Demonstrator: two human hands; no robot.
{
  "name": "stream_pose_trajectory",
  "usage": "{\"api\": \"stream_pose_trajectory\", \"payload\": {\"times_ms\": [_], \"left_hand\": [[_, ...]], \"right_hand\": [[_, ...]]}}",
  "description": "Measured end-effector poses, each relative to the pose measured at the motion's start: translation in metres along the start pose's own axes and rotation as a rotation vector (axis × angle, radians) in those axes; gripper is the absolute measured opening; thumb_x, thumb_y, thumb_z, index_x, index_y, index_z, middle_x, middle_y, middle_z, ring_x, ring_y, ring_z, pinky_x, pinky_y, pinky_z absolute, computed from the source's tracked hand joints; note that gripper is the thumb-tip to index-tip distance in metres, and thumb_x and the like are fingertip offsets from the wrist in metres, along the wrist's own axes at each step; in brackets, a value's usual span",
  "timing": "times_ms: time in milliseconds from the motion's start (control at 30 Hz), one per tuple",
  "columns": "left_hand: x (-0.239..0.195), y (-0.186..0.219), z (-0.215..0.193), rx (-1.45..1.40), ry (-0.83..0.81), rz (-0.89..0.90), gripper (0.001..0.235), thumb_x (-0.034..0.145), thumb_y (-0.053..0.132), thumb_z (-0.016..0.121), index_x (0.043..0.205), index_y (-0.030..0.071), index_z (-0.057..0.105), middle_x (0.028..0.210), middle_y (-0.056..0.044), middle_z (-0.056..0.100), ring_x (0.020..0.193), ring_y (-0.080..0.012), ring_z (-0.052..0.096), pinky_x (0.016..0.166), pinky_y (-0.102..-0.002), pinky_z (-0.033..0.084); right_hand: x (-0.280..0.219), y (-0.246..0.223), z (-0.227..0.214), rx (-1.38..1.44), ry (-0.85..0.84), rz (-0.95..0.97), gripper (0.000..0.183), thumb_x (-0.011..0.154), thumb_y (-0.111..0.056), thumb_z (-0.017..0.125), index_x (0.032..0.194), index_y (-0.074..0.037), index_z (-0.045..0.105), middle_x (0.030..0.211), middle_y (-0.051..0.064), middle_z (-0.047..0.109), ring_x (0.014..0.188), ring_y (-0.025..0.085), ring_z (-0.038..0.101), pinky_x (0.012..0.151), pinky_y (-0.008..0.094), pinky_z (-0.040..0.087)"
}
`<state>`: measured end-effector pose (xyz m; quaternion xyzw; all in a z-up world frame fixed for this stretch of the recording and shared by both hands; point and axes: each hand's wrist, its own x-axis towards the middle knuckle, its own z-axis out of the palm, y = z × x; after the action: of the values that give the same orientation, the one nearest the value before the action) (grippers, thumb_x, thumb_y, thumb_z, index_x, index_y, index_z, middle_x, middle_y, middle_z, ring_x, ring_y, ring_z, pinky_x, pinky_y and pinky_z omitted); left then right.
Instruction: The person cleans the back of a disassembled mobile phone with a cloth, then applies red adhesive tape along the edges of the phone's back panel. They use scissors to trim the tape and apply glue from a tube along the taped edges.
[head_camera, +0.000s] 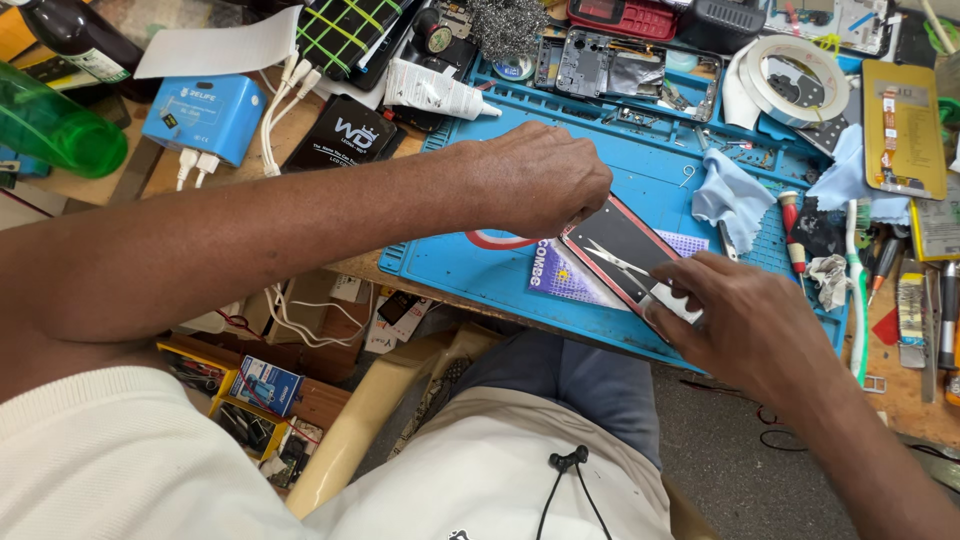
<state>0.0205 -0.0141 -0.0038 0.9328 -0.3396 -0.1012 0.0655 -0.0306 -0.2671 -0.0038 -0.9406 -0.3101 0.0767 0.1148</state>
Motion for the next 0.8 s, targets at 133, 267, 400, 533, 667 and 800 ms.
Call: {"api": "stream_pose_trajectory", "payload": {"times_ms": [133, 267, 400, 533, 667, 800], "left_hand": [[0.002, -0.002, 0.001, 0.009, 0.007, 0.009, 0.007, 0.085, 0.012, 0.073, 0.088, 0.014, 0.079, 0.075, -0.007, 0.074, 0.068, -0.0196, 0.071, 0.056, -0.039, 0.056], [0.002, -0.003, 0.0, 0.034, -0.006, 0.001, 0.011, 0.087, 0.008, 0.071, 0.089, 0.014, 0.079, 0.075, -0.008, 0.074, 0.067, -0.0205, 0.07, 0.056, -0.04, 0.056], [0.002, -0.004, 0.0, 0.024, 0.03, 0.032, 0.009, 0.083, 0.008, 0.073, 0.086, 0.013, 0.079, 0.075, -0.008, 0.074, 0.068, -0.0227, 0.07, 0.057, -0.042, 0.055], [0.002, -0.004, 0.001, 0.011, 0.037, 0.039, 0.009, 0.083, 0.006, 0.073, 0.087, 0.013, 0.078, 0.074, -0.009, 0.074, 0.067, -0.0224, 0.071, 0.055, -0.042, 0.055], [0.003, -0.005, 0.003, 0.012, 0.024, 0.037, 0.013, 0.081, 0.002, 0.073, 0.088, 0.012, 0.078, 0.076, -0.01, 0.074, 0.067, -0.023, 0.071, 0.054, -0.042, 0.056], [0.002, -0.007, 0.005, 0.017, 0.034, 0.041, 0.01, 0.083, 0.005, 0.072, 0.089, 0.011, 0.077, 0.074, -0.011, 0.073, 0.065, -0.0222, 0.071, 0.053, -0.042, 0.055]], "right_hand": [[0.017, -0.007, -0.004, -0.054, -0.063, -0.04, 0.042, 0.082, -0.036, 0.079, 0.114, -0.009, 0.074, 0.096, 0.011, 0.076, 0.075, 0.026, 0.076, 0.069, 0.041, 0.061], [0.021, -0.01, -0.001, -0.101, -0.125, 0.014, 0.038, 0.084, -0.036, 0.077, 0.112, -0.011, 0.075, 0.095, 0.011, 0.076, 0.076, 0.027, 0.076, 0.071, 0.042, 0.061], [0.029, -0.015, -0.003, -0.102, -0.157, 0.02, 0.035, 0.085, -0.036, 0.076, 0.11, -0.01, 0.075, 0.093, 0.01, 0.076, 0.074, 0.028, 0.076, 0.072, 0.043, 0.06], [0.036, -0.018, -0.003, -0.11, -0.197, 0.04, 0.034, 0.085, -0.037, 0.077, 0.108, -0.011, 0.077, 0.091, 0.011, 0.076, 0.076, 0.029, 0.075, 0.074, 0.044, 0.06], [0.039, -0.018, -0.002, -0.094, -0.189, 0.018, 0.033, 0.085, -0.037, 0.077, 0.106, -0.011, 0.077, 0.09, 0.011, 0.076, 0.077, 0.03, 0.075, 0.074, 0.044, 0.06], [0.039, -0.016, 0.0, -0.057, -0.158, -0.008, 0.033, 0.084, -0.036, 0.077, 0.106, -0.011, 0.077, 0.088, 0.011, 0.076, 0.076, 0.029, 0.075, 0.073, 0.043, 0.06]]}}
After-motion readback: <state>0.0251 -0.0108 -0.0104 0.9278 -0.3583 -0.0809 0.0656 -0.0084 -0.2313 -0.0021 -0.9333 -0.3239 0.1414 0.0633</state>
